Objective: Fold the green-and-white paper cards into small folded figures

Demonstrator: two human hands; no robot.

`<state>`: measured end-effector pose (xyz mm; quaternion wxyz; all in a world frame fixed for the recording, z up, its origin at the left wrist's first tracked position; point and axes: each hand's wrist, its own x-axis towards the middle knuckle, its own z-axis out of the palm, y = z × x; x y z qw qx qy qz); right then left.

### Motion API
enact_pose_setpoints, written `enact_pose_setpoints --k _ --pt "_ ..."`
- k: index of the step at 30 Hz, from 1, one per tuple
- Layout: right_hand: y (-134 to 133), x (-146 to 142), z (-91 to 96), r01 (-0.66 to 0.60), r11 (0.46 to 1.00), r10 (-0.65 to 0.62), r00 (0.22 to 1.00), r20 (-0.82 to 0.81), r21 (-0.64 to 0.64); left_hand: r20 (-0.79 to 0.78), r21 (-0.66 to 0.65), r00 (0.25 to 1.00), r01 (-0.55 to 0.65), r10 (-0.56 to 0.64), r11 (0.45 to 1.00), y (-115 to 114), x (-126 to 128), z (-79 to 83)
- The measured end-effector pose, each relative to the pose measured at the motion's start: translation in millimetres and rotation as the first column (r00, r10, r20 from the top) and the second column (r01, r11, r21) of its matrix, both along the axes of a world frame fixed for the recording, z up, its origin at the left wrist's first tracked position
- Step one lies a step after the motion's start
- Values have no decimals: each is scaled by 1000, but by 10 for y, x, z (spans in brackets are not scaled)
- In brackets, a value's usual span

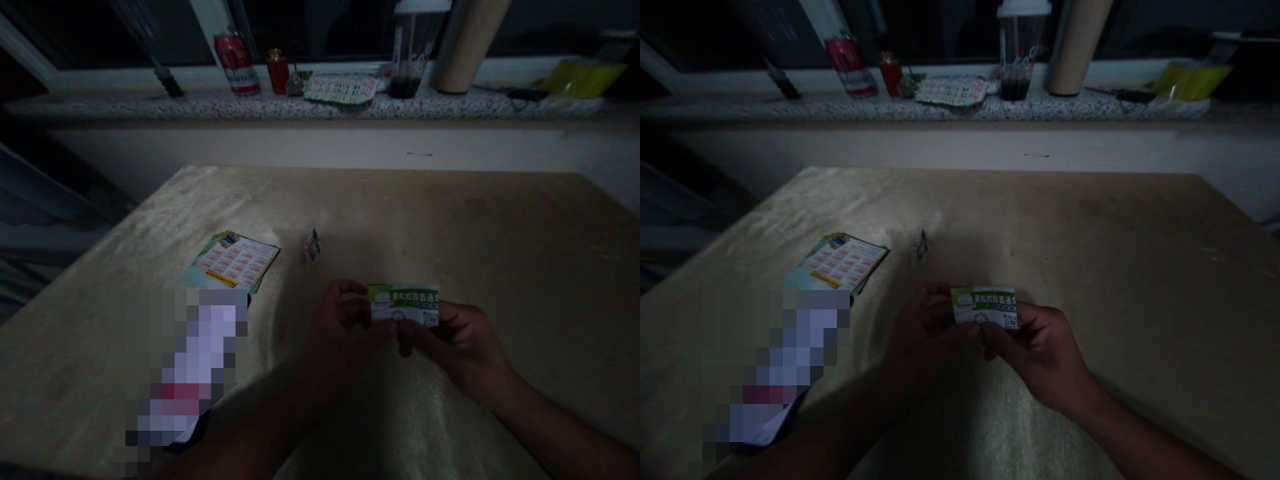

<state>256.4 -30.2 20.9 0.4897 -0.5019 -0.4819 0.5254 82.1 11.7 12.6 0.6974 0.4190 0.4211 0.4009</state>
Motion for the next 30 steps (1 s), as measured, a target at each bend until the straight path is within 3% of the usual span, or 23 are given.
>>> enact_pose_setpoints --k 4,12,19,30 --pt "-8 -2 -17 1 1000 -1 1000 4 16 81 -33 996 46 -43 998 35 -12 15" --pt "-25 9 -20 -42 999 42 999 -17 9 130 -32 991 28 -23 999 40 -47 21" --pt "-5 79 -6 -125 990 120 989 -84 -62 82 0 996 26 -26 1000 92 -63 45" --pt "10 110 -33 -176 969 139 969 -203 -176 72 2 995 64 -64 998 125 -104 20"
